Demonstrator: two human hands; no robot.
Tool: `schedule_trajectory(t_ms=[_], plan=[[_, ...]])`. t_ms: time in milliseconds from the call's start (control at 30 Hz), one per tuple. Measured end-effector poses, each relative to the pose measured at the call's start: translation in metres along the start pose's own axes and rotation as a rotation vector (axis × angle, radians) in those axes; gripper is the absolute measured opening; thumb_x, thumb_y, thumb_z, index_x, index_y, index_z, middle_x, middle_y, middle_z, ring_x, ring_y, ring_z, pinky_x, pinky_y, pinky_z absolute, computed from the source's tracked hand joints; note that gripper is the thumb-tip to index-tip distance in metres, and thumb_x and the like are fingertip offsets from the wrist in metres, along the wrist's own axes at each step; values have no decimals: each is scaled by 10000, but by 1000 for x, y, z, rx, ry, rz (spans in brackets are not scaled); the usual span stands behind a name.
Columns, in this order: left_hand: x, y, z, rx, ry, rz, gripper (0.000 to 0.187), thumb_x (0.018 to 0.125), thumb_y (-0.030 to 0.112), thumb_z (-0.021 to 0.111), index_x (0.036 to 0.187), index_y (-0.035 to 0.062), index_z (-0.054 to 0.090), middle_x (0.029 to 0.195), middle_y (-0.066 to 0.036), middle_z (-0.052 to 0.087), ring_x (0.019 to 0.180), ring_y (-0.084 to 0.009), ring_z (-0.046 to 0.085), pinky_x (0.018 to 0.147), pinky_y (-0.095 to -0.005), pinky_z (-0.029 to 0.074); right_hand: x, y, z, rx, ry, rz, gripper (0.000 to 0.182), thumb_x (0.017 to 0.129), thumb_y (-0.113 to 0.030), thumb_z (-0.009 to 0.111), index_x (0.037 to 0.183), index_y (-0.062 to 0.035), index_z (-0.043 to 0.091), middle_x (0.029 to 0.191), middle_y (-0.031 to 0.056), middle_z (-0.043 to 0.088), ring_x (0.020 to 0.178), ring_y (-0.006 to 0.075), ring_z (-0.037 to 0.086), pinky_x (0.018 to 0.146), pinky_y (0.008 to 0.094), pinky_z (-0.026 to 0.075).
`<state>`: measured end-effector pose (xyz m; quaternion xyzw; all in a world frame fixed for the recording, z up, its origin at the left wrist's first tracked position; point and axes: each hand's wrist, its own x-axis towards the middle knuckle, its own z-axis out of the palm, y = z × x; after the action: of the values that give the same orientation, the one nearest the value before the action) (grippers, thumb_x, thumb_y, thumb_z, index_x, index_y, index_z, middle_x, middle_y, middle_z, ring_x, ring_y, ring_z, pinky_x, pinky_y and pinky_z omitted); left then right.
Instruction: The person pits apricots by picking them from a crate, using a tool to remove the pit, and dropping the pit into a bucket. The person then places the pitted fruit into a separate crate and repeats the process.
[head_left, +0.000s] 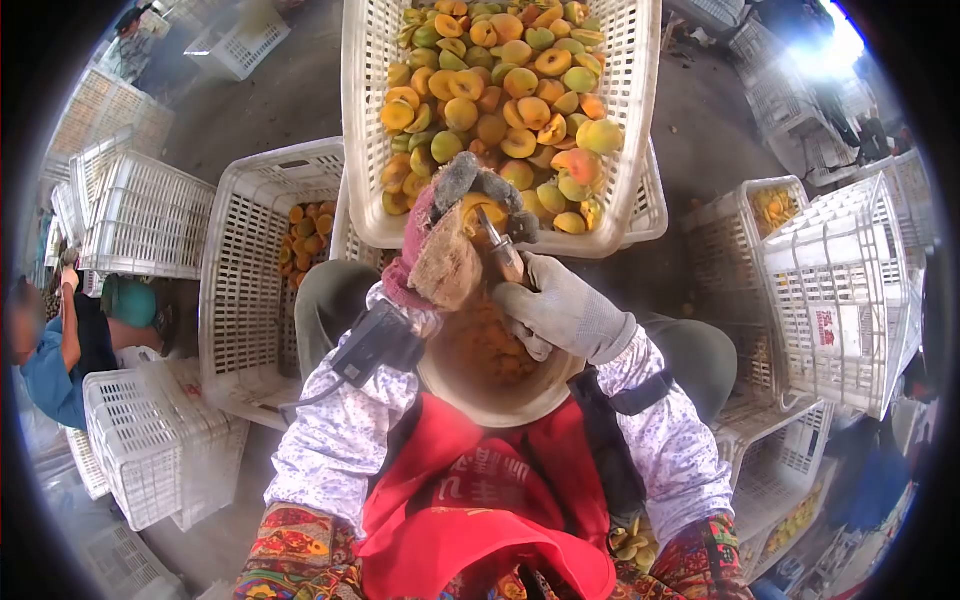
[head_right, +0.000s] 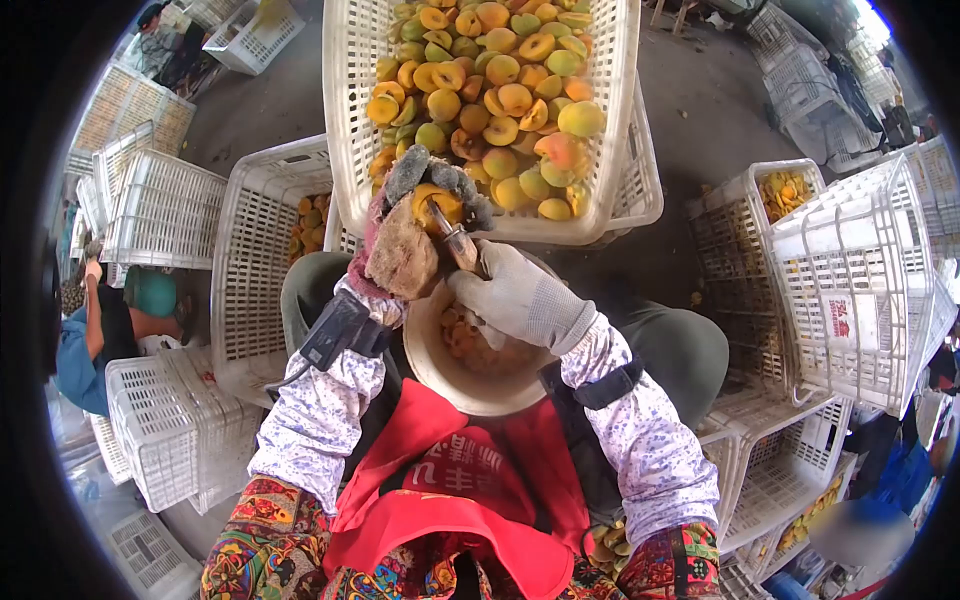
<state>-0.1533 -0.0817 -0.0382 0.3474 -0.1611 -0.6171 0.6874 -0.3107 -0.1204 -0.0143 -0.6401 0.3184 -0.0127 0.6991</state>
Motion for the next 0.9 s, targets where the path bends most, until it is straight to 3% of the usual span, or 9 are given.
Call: schedule_trajectory(t_ms=[100,200,267,300,400,467,633,800,900], plan=[[2,2,3,-47,-2,-27,358,952,367,508,956,11,550,820,-118,594,744,-253,623,662,-352,530,3,8,5,49,-13,20,192,872,-164,533,952,11,536,652,76,573,586,191,582,567,326,472],[4,0,0,95,-4,11,364,954,377,503,953,16,551,817,-127,596,744,-277,625,672,-391,532,6,20,9,-225,81,-302,162,887,-156,513,902,2,542,612,43,532,516,117,528,493,287,447],[3,-3,-2,20,-99,18,370,950,383,510,944,17,558,813,-131,602,743,-276,626,682,-401,529,-8,4,0,566,-160,166,144,876,-128,513,826,3,548,588,80,549,460,184,521,473,312,445],[4,-3,-1,-61,-198,42,375,946,389,517,934,17,564,808,-135,607,742,-274,627,692,-412,526,-8,3,-2,562,-159,168,144,876,-128,513,826,3,548,588,80,549,460,184,521,473,312,445],[3,2,2,-85,-284,-12,359,933,373,545,914,19,601,822,-116,628,769,-224,622,697,-377,514,-4,6,-3,393,-212,123,162,851,-140,548,823,19,538,600,168,571,497,293,572,522,379,470],[2,3,5,20,-248,-24,356,933,370,546,914,18,603,823,-115,629,769,-221,620,695,-373,512,0,20,-2,-434,167,-295,219,827,-165,575,897,37,525,683,246,585,603,372,609,581,431,478],[-1,21,10,360,-291,-108,350,931,362,550,913,18,610,826,-111,633,770,-212,618,691,-363,509,-9,31,-17,-567,227,-259,295,803,-212,628,967,9,525,788,207,619,717,380,620,622,452,483],[1,21,5,375,-188,-71,344,930,355,554,912,17,617,829,-108,636,771,-203,615,688,-354,505,-7,34,0,-911,690,-484,279,825,-212,640,1004,-19,548,724,152,632,665,334,632,578,404,497],[7,6,-2,296,-116,18,340,929,350,557,912,17,620,831,-106,638,772,-198,613,685,-348,503,-1,40,14,-936,645,-295,294,824,-197,640,1042,-21,549,722,146,634,664,338,631,575,409,498]])
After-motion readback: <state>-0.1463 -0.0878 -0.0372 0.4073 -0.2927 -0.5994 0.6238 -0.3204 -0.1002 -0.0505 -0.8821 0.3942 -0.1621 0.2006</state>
